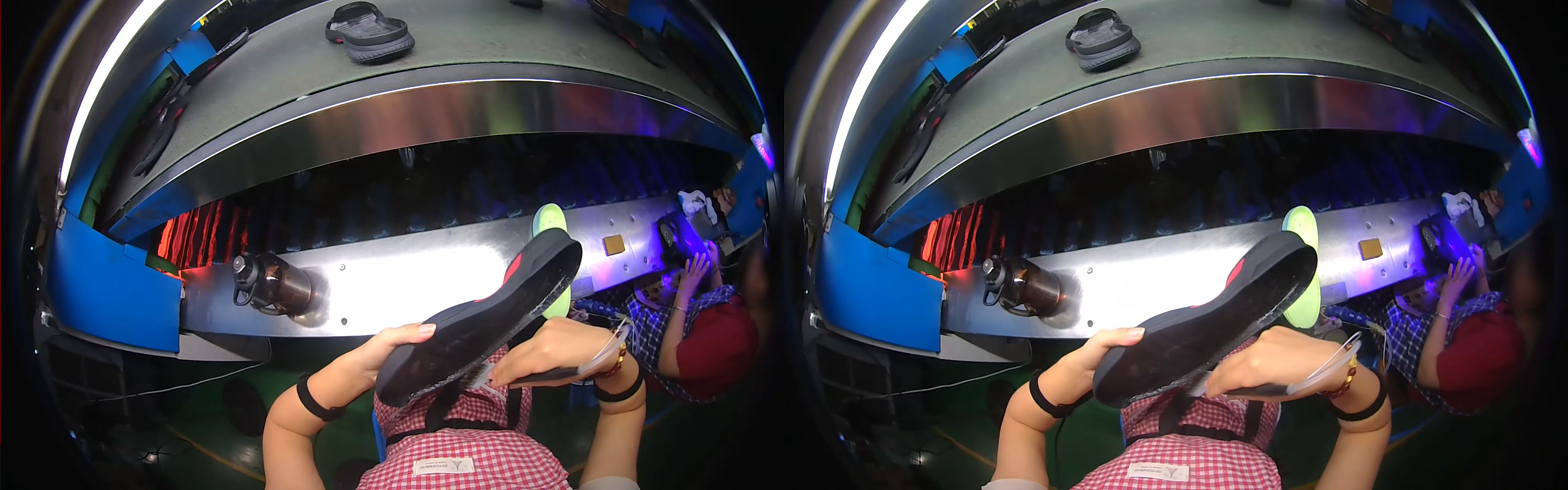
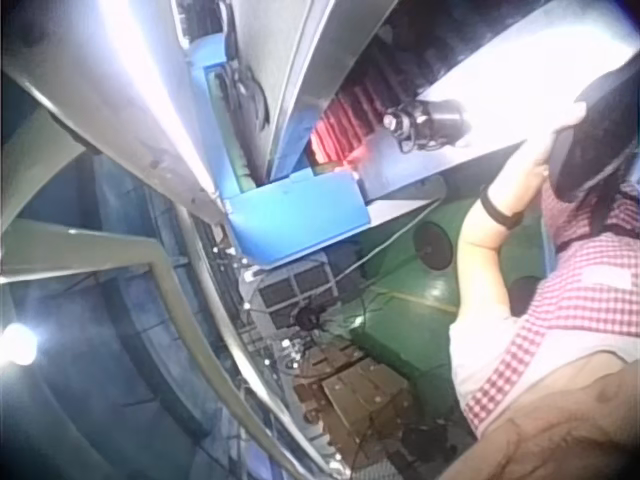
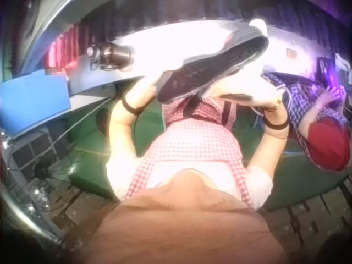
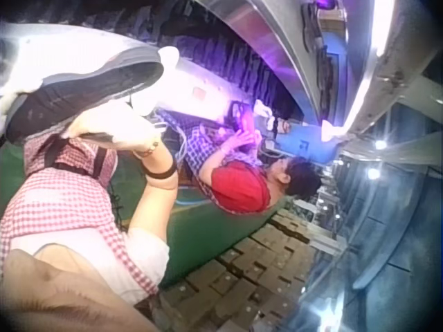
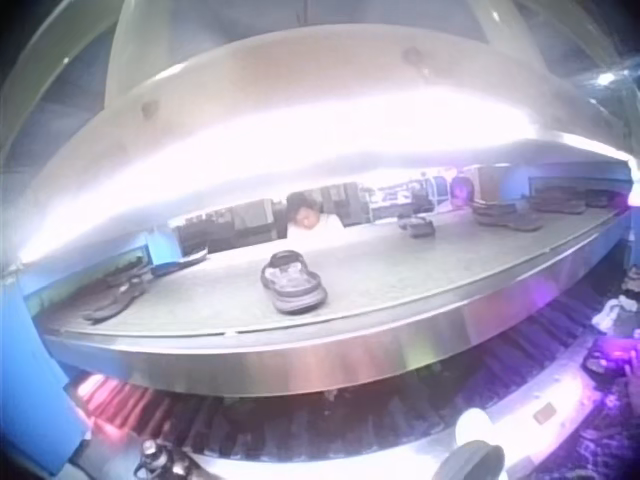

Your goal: The person is applying a liquid adhesive or primer to the interior of black shoe soles using a brush, then placing the soles on an assembly line conveyor.

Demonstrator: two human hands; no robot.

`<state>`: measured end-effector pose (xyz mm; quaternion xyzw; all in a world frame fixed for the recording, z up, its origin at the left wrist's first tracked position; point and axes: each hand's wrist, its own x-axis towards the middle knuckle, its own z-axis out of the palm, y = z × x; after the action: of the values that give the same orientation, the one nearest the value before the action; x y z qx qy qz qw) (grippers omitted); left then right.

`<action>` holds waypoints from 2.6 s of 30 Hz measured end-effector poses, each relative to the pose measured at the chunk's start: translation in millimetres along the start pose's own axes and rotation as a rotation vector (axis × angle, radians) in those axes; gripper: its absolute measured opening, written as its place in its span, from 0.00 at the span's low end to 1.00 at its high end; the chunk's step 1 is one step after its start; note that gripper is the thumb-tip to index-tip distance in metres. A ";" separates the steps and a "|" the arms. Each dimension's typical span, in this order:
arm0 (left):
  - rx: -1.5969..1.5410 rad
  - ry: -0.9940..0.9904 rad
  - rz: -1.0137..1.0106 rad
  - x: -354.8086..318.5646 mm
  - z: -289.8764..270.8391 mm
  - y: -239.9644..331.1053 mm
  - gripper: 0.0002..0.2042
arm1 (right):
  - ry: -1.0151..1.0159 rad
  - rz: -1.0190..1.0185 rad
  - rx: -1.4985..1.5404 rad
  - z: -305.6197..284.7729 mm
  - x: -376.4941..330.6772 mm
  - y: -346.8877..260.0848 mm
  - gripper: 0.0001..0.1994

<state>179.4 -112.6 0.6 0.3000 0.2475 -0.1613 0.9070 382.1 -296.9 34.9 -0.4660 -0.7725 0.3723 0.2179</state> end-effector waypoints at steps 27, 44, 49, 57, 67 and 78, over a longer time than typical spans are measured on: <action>0.146 0.102 0.064 -36.4 -13.1 -2.3 0.36 | 0.231 0.051 -0.028 -21.9 -30.4 -0.6 0.13; 0.143 0.128 0.151 -40.9 -24.7 -8.2 0.35 | 0.434 0.174 0.121 -27.4 -54.5 5.9 0.14; -0.039 0.042 0.215 -6.2 -36.9 -19.2 0.30 | 0.676 0.218 0.447 1.6 -33.8 -0.4 0.16; -0.214 -0.122 0.300 43.1 -57.8 -36.0 0.32 | 0.820 0.370 0.539 67.2 20.0 34.9 0.11; -0.406 -0.245 0.359 62.8 -63.0 -53.3 0.30 | 1.357 0.346 -0.150 37.4 26.0 94.5 0.10; -0.429 -0.184 0.348 72.1 -88.4 -53.1 0.26 | 1.080 0.231 -0.526 103.7 65.1 69.5 0.16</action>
<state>184.3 -108.5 -125.1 0.1234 0.1374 0.0263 0.9824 319.3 -258.0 -85.1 -0.7077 -0.5634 -0.0986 0.4147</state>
